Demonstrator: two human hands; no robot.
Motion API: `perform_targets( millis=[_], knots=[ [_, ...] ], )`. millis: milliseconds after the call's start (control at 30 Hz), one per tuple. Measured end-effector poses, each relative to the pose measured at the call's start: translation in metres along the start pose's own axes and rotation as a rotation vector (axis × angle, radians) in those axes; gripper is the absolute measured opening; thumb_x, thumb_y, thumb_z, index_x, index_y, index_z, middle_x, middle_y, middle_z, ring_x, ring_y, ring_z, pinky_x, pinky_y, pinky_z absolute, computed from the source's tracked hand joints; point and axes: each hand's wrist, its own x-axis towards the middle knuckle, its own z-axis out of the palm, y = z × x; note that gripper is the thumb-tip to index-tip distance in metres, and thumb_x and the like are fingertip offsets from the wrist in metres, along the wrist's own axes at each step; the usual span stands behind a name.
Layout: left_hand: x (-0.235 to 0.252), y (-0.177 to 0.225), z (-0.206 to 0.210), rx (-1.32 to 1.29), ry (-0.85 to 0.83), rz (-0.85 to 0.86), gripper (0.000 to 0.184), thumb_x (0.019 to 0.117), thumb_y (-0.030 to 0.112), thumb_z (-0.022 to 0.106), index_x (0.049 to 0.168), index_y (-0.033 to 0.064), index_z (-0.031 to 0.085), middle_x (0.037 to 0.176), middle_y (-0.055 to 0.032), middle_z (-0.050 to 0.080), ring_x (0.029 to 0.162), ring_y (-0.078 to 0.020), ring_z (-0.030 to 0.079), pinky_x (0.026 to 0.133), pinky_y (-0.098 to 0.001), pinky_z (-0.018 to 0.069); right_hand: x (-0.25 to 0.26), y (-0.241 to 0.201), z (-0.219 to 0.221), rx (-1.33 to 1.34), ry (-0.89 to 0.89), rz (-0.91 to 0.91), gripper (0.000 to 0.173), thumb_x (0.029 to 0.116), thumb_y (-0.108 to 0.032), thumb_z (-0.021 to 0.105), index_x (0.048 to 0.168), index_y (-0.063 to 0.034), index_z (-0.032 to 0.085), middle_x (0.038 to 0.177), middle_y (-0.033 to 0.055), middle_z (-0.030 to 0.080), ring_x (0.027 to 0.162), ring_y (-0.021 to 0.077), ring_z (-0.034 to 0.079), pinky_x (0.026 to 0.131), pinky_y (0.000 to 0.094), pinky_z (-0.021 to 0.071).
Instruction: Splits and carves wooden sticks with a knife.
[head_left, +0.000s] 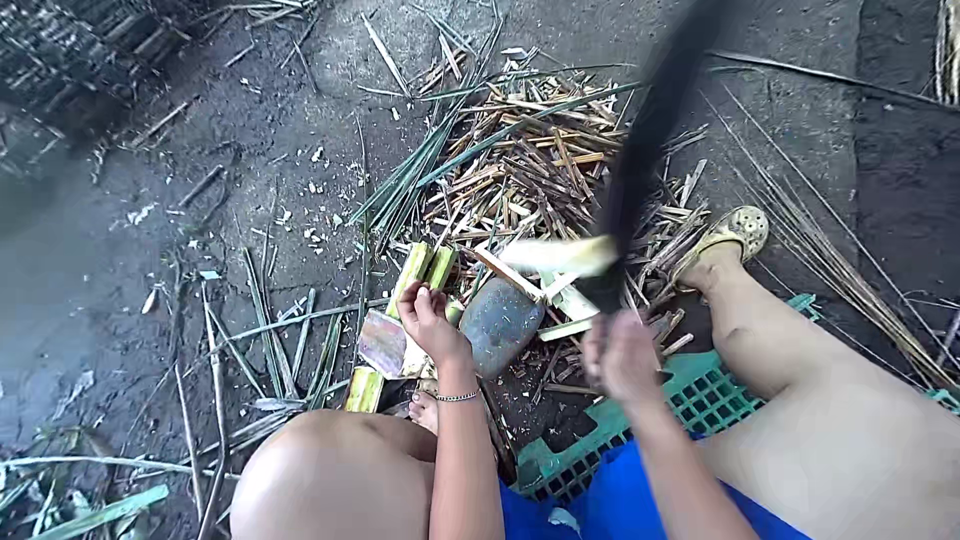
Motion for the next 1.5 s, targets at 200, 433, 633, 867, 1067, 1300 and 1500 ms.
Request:
perform_targets(
  millis=[200,433,633,867,1067,1300,1500],
  knots=[
    [0.002,-0.006,0.002,-0.014,0.107,-0.095,0.014,0.1041,0.002,0.042,0.115,0.0012,0.051,0.092,-0.0034,0.053,0.074,-0.0086,0.057,0.073,-0.0245,0.0523,0.033,0.015,0.002,-0.002,0.024,0.338,0.053,0.1129,-0.043,0.023,0.089,-0.0064,0.054,0.054,-0.0061,0.042,0.041,0.0049,0.041,0.041,0.0227,0.0401],
    [0.008,-0.011,0.004,-0.034,0.173,-0.144,0.014,0.1054,0.005,0.041,0.115,0.0056,0.051,0.089,-0.001,0.053,0.073,-0.0089,0.056,0.07,-0.0251,0.051,0.02,-0.02,-0.003,0.384,0.216,-0.539,0.061,0.0873,-0.085,0.04,0.082,-0.0311,0.067,0.064,-0.0159,0.062,0.051,-0.0011,0.056,0.049,0.0194,0.0503],
    [0.0,-0.013,0.013,0.019,0.044,-0.079,0.016,0.1015,0.001,0.044,0.115,0.0,0.052,0.093,-0.0051,0.054,0.077,-0.0102,0.056,0.074,-0.0271,0.0511,0.016,0.095,0.038,-0.425,-0.079,0.382,0.066,0.1118,-0.045,0.029,0.093,0.0048,0.067,0.071,0.014,0.057,0.067,0.0282,0.058,0.07,0.0526,0.0492],
    [-0.011,-0.027,0.004,0.026,-0.144,-0.02,0.028,0.0959,0.01,0.043,0.123,0.0039,0.051,0.108,-0.0024,0.058,0.095,-0.0101,0.061,0.087,-0.0314,0.0528,-0.008,0.055,0.027,0.089,0.161,-0.23,0.058,0.0982,-0.074,0.038,0.084,-0.0206,0.057,0.061,-0.0184,0.05,0.05,-0.0064,0.046,0.046,0.016,0.0432],
    [-0.017,-0.053,-0.005,0.322,-0.848,-0.067,0.093,0.0875,0.055,0.062,0.156,-0.0004,0.031,0.158,-0.0186,0.039,0.144,-0.0256,0.041,0.115,-0.0432,0.0392,-0.007,0.114,0.041,-0.447,-0.074,0.413,0.063,0.1122,-0.042,0.031,0.092,0.0061,0.067,0.076,0.0178,0.061,0.074,0.0314,0.062,0.075,0.0547,0.0494],
    [-0.023,-0.053,0.019,0.797,-0.619,0.14,0.048,0.0884,0.015,0.079,0.129,-0.0041,0.062,0.117,-0.0215,0.068,0.102,-0.0283,0.07,0.091,-0.0437,0.0575,0.001,0.104,0.038,-0.463,-0.133,0.482,0.062,0.1116,-0.045,0.032,0.092,0.003,0.066,0.08,0.0179,0.062,0.08,0.0326,0.063,0.078,0.0551,0.0491],
    [0.004,-0.056,0.001,0.657,-0.733,0.268,0.032,0.0855,0.003,0.077,0.115,-0.0055,0.068,0.102,-0.0173,0.072,0.086,-0.0195,0.073,0.082,-0.0363,0.0616,0.025,0.114,0.009,-0.43,-0.342,0.518,0.067,0.1105,-0.052,0.027,0.092,0.0008,0.065,0.072,0.0106,0.053,0.065,0.0242,0.053,0.067,0.0477,0.0463]
  ],
)
